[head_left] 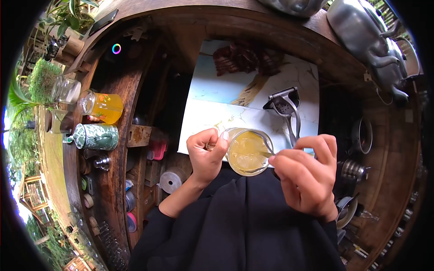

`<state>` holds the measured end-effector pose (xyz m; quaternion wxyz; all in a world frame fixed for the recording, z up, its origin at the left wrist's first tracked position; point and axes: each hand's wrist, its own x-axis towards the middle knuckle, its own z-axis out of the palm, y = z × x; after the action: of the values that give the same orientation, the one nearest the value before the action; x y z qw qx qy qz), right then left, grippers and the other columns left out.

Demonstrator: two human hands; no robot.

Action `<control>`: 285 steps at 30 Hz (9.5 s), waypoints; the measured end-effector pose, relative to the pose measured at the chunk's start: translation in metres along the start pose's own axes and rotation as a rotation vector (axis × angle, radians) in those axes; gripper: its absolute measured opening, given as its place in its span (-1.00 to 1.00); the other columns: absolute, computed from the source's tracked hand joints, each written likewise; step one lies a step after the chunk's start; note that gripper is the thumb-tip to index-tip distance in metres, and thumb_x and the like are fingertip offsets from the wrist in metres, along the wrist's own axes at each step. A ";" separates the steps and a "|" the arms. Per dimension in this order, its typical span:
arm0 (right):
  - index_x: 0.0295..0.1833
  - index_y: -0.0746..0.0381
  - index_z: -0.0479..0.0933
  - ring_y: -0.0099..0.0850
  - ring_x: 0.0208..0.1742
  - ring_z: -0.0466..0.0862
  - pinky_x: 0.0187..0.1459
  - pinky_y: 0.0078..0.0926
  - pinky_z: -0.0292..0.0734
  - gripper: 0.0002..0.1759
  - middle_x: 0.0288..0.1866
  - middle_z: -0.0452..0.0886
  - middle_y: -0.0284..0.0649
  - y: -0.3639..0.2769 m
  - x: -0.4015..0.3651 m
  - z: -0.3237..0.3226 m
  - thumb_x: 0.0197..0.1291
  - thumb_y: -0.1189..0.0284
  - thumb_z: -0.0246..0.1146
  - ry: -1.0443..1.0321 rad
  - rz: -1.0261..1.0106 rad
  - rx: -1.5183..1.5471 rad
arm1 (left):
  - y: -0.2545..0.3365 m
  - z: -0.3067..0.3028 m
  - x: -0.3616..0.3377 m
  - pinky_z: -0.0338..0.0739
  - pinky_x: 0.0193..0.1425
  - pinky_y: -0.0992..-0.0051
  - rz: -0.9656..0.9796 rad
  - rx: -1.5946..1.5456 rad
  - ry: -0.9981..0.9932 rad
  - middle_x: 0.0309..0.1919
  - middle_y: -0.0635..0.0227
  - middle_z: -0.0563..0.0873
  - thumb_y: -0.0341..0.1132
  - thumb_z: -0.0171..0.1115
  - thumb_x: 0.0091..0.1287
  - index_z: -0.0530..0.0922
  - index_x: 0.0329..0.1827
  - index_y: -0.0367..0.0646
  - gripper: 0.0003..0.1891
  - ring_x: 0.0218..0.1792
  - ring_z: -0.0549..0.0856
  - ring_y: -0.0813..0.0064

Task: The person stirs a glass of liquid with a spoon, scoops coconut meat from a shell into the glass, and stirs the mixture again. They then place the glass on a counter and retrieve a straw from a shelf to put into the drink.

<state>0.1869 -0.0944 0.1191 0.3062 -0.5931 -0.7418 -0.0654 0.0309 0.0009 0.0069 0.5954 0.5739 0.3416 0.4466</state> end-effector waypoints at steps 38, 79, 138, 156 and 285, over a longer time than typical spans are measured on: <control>-0.35 0.11 0.57 -0.44 -0.41 0.47 -0.29 -0.37 0.15 -0.77 -0.50 0.60 -0.41 -0.003 -0.011 -0.021 -0.26 0.45 0.35 0.140 0.006 0.030 | 0.001 0.001 -0.004 -0.06 -0.60 0.64 0.038 -0.022 0.008 -0.75 0.61 0.17 -0.53 0.13 0.18 0.11 -0.72 -0.15 -0.60 -0.64 0.09 0.82; -0.33 0.34 0.57 -0.40 -0.54 0.47 -0.42 -0.46 0.38 -0.70 -0.57 0.49 -0.19 0.052 0.106 -0.041 0.14 0.27 0.26 0.061 -0.051 0.144 | 0.082 0.024 0.082 -0.09 -0.63 0.65 0.034 -0.230 -0.231 -0.78 0.71 0.26 -0.02 0.20 0.27 0.52 -0.67 -0.16 -0.56 -0.70 0.11 0.86; -0.19 0.35 0.45 -0.42 -0.15 0.52 0.01 -0.47 0.32 -0.70 -0.20 0.56 -0.14 0.012 0.083 -0.117 0.38 0.39 -0.13 0.139 -0.311 -0.102 | 0.097 0.006 0.091 -0.03 -0.66 0.68 0.150 -0.292 -0.214 -0.83 0.65 0.26 -0.05 0.27 0.22 0.49 -0.69 -0.12 -0.59 -0.78 0.13 0.83; -0.14 0.31 0.47 -0.46 -0.18 0.51 -0.01 -0.49 0.35 -0.74 -0.21 0.55 -0.18 0.012 0.074 -0.118 0.35 0.37 -0.06 0.232 -0.256 -0.072 | 0.106 -0.001 0.089 -0.07 -0.63 0.64 0.193 -0.311 -0.253 -0.84 0.66 0.20 -0.05 0.26 0.23 0.33 -0.79 -0.02 -0.52 -0.78 0.09 0.83; -0.16 0.38 0.52 -0.67 -0.41 0.49 -0.33 -0.73 0.40 -0.80 -0.23 0.62 -0.24 0.037 0.025 0.007 0.32 0.48 0.04 0.477 0.292 0.642 | 0.045 -0.025 0.069 0.08 -0.59 0.73 0.004 -0.267 -0.169 -0.74 0.64 0.39 -0.35 0.19 0.22 0.44 -0.71 -0.16 -0.69 -0.67 0.25 0.88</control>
<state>0.2157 -0.0593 0.1174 0.6445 -0.5348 -0.5409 0.0779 0.0268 0.0713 0.0559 0.6920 0.5259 0.2267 0.4394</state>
